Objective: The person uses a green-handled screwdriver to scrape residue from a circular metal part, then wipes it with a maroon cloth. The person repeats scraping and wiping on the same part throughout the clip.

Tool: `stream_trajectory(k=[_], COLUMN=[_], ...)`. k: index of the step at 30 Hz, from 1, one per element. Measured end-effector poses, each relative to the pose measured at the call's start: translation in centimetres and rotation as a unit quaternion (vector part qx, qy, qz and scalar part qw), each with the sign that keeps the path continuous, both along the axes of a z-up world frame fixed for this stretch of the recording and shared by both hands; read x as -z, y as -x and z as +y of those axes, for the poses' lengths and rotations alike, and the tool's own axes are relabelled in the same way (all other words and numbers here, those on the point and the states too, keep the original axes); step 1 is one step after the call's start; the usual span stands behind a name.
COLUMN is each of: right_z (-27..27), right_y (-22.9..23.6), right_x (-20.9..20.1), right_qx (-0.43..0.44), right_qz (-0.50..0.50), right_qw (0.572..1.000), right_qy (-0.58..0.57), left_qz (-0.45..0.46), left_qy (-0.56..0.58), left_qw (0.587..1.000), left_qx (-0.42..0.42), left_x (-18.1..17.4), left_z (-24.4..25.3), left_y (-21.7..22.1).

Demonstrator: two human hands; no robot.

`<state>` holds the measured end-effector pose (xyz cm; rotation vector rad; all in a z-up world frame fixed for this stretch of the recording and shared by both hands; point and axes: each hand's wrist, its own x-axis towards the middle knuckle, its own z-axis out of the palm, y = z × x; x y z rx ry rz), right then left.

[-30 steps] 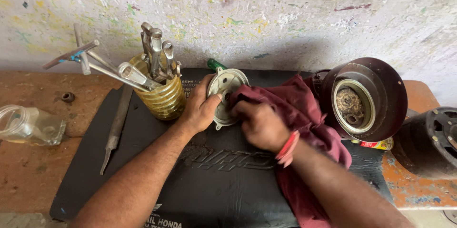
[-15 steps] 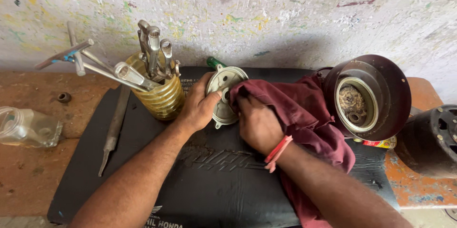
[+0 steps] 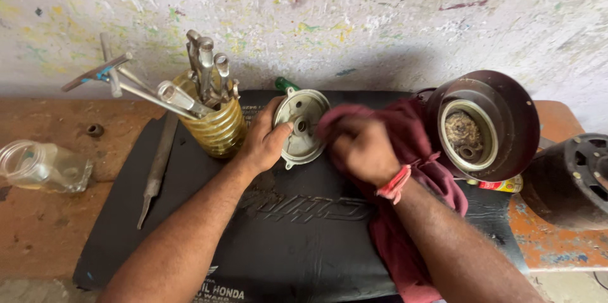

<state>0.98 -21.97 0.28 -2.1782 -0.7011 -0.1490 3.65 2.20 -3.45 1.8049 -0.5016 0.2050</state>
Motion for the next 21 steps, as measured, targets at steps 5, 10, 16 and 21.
stream_trajectory(k=[5, 10, 16, 21], right_z=[2.1, 5.3, 6.1, 2.7], right_y=[0.8, 2.3, 3.2, 1.5], right_x=[-0.1, 1.3, 1.8, 1.2], right_qx=[0.119, 0.035, 0.046, -0.074], right_qz=[-0.157, -0.256, -0.127, -0.033], right_qw=[0.977, 0.957, 0.961, 0.984], right_qy=[-0.078, 0.134, 0.242, -0.159], left_qz=[0.007, -0.035, -0.067, -0.035], left_qy=[0.009, 0.021, 0.008, -0.006], left_qw=[1.0, 0.999, 0.997, 0.999], left_qx=[0.002, 0.001, -0.029, -0.037], left_x=[-0.7, -0.9, -0.9, -0.9], left_z=[-0.5, -0.7, -1.0, -1.2], left_y=[0.0, 0.2, 1.3, 1.3])
